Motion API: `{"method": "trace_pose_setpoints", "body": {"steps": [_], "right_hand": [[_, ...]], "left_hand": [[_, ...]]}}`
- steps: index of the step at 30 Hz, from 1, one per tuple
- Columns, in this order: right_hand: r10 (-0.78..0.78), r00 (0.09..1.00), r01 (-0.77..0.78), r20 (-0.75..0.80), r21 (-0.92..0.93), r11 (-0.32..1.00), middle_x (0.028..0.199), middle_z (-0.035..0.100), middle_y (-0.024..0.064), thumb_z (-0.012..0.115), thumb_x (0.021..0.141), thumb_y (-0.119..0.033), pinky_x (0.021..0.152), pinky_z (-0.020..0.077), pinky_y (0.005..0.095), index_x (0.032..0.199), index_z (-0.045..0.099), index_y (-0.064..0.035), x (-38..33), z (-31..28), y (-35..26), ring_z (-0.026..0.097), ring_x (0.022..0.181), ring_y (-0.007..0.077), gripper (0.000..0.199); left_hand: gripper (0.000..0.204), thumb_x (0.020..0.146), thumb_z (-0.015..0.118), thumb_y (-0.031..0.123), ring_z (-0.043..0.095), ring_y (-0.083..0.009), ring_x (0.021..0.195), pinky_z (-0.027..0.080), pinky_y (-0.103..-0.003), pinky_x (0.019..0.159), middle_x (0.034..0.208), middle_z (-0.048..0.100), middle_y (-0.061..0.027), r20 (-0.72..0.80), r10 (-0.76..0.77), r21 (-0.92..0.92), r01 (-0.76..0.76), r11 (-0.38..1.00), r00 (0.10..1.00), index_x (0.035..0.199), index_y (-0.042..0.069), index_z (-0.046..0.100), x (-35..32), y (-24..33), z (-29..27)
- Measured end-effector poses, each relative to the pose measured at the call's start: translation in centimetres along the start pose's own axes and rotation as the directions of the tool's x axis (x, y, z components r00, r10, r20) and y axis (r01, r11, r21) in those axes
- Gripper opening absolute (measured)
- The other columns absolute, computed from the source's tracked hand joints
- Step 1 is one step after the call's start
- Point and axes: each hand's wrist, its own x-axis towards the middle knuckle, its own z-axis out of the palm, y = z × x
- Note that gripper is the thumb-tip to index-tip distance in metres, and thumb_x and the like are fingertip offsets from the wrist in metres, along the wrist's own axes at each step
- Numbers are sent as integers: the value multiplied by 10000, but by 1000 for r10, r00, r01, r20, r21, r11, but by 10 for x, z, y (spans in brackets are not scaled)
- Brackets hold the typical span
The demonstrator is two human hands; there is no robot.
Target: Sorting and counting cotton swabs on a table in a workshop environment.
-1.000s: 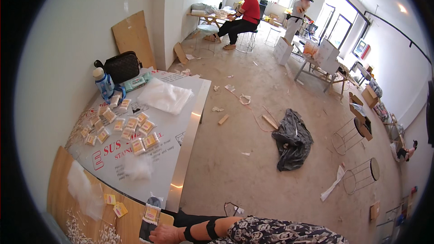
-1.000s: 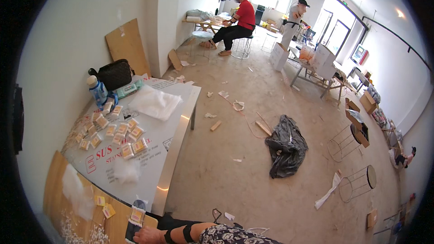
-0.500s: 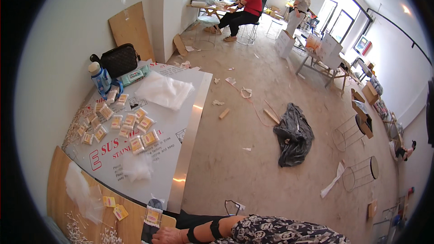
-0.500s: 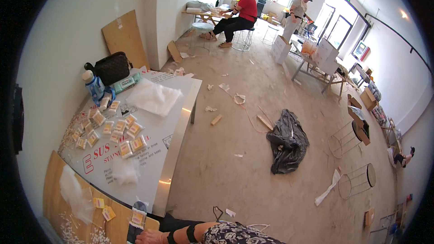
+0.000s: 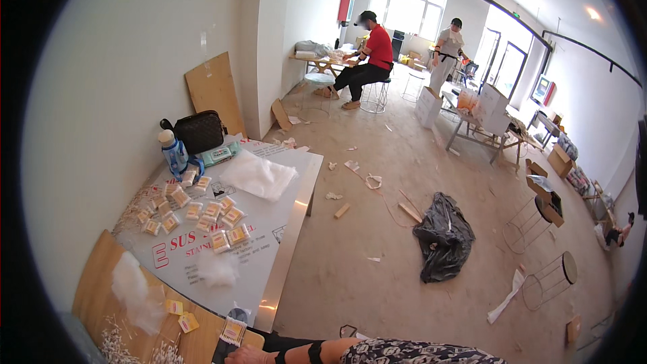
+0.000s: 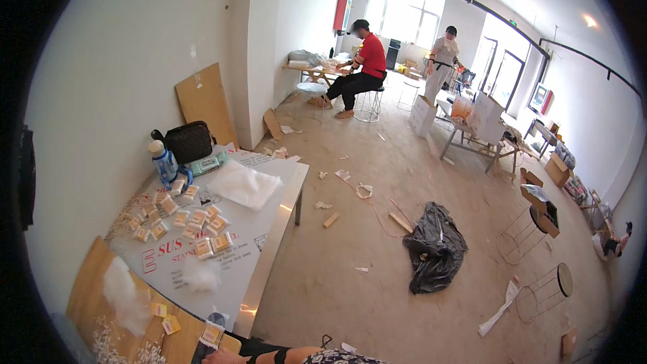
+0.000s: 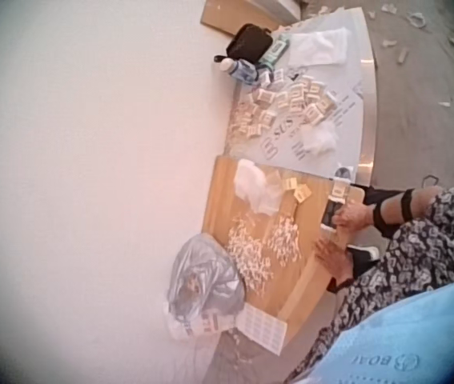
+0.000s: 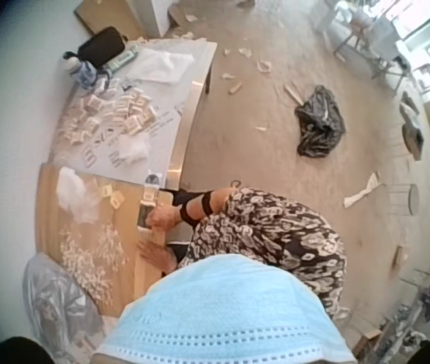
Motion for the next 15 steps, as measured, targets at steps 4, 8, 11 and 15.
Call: {"method": "trace_pose_setpoints", "body": {"steps": [4, 8, 11, 15], "right_hand": [[52, 990, -54, -128, -17, 998, 799, 593, 148, 558, 783, -208, 681, 461, 444, 823, 587, -66, -10, -12, -5, 581, 773, 335, 150], [17, 995, -17, -100, 7, 1000, 793, 594, 157, 559, 776, -188, 688, 460, 437, 832, 596, -46, 0, -6, -5, 579, 775, 331, 157], [24, 991, -11, -132, 105, 994, 796, 598, 153, 566, 768, -191, 690, 456, 430, 837, 607, -38, -20, 2, 24, 578, 778, 321, 173], [24, 979, -8, -204, 78, 997, 800, 603, 153, 576, 749, -185, 707, 453, 418, 817, 620, -28, -36, -14, 20, 576, 778, 317, 177]], "left_hand": [[747, 790, 560, 297, 194, -367, 1367, 216, -500, 1074, 1457, 238, -213, 93, 69, 102, -79, 992, 993, 1398, 9, 236, 9, 17, -28], [686, 808, 551, 311, 217, -325, 1369, 235, -478, 1072, 1458, 270, -166, -31, 18, 227, -11, 974, 999, 1383, 44, 288, 5, 9, -11], [634, 822, 530, 319, 218, -302, 1374, 237, -473, 1072, 1462, 276, -145, -3, -6, 257, 6, 966, 1000, 1366, 65, 326, 8, 22, -9], [616, 825, 517, 338, 213, -309, 1375, 242, -477, 1068, 1465, 267, -159, 69, -47, 265, 27, 964, 996, 1351, 66, 349, 4, 12, 1]]}}
